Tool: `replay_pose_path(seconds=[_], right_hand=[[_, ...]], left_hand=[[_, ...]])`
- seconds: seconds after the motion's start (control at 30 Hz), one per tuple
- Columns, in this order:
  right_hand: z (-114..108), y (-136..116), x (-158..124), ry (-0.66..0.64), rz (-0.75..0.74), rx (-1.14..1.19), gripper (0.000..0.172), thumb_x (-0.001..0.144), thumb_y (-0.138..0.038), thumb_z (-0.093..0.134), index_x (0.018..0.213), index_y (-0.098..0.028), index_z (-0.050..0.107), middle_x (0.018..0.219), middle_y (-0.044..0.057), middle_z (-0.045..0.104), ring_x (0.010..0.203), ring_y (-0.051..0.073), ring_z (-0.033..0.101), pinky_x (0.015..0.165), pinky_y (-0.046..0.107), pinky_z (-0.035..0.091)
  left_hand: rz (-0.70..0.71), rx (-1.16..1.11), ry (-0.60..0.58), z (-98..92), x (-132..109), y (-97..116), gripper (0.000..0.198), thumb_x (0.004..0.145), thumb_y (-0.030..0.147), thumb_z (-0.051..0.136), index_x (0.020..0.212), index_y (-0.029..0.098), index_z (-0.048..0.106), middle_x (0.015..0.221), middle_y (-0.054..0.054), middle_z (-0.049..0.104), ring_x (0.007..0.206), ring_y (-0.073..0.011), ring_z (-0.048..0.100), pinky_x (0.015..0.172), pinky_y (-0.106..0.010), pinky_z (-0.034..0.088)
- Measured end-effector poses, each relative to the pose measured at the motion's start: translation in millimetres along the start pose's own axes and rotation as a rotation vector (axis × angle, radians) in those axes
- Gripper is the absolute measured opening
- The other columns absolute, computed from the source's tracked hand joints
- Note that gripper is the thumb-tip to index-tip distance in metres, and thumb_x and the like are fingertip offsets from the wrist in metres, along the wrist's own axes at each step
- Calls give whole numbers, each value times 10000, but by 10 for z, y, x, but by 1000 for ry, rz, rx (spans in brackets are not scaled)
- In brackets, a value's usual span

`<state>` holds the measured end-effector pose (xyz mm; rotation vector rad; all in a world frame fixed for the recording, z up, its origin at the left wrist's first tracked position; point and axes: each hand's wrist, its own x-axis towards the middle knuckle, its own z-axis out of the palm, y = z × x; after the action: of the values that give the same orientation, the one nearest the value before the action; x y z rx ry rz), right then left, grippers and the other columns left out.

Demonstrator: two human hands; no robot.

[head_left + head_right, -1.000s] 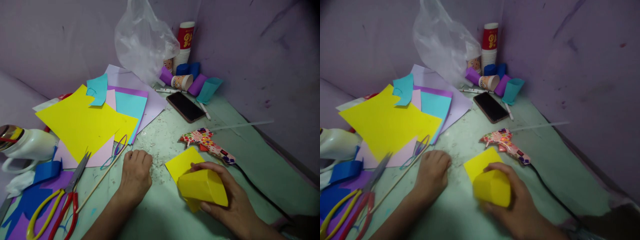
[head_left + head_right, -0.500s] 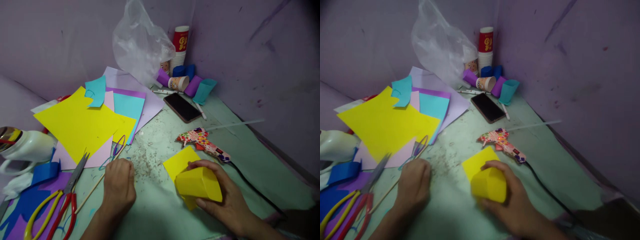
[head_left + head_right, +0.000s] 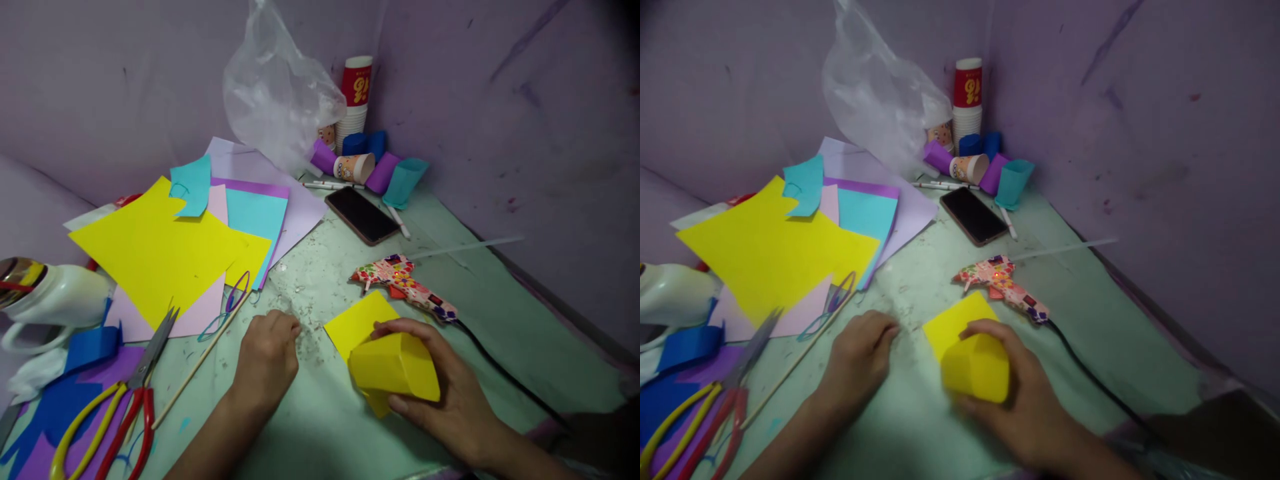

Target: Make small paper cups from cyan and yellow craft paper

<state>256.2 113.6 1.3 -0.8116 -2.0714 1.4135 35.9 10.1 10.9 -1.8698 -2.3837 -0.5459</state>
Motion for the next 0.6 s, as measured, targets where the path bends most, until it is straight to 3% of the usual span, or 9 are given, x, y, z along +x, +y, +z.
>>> replay_pose_path(seconds=[0.2, 0.37, 0.5, 0.57, 0.6], right_hand=[[2, 5, 9, -10, -6, 15, 579, 678, -287, 735, 1169, -384, 445, 1126, 11, 575, 987, 233, 616, 786, 318, 519], [-1, 31, -6, -19, 10, 35, 575, 682, -317, 737, 1176, -384, 450, 1134, 26, 580, 992, 253, 618, 785, 345, 523], [13, 38, -6, -15, 26, 60, 578, 684, -351, 742, 1182, -399, 452, 1138, 27, 583, 996, 261, 624, 779, 360, 538], [21, 32, -9, -19, 22, 84, 561, 696, -375, 739, 1178, -402, 455, 1131, 28, 588, 985, 256, 633, 754, 346, 551], [22, 24, -14, -12, 12, 89, 550, 701, -387, 736, 1176, -401, 457, 1128, 30, 591, 989, 255, 635, 749, 341, 556]], left_hand=[[-34, 222, -168, -7, 95, 88, 178, 767, 52, 435, 725, 170, 561, 706, -71, 585, 642, -223, 518, 624, -367, 383], [-34, 242, -211, -38, 87, 35, 225, 780, 41, 359, 693, 184, 510, 682, -69, 554, 649, -229, 510, 648, -381, 373], [49, 140, -271, -239, -176, -86, 253, 827, 107, 331, 652, 208, 484, 635, -33, 539, 605, -191, 497, 612, -326, 384], [82, -45, -326, -398, -422, -141, 262, 864, 235, 365, 637, 218, 494, 625, -14, 542, 578, -162, 495, 568, -278, 387], [24, -152, -313, -482, -558, -159, 289, 860, 298, 387, 602, 226, 497, 592, -5, 534, 561, -157, 492, 568, -269, 397]])
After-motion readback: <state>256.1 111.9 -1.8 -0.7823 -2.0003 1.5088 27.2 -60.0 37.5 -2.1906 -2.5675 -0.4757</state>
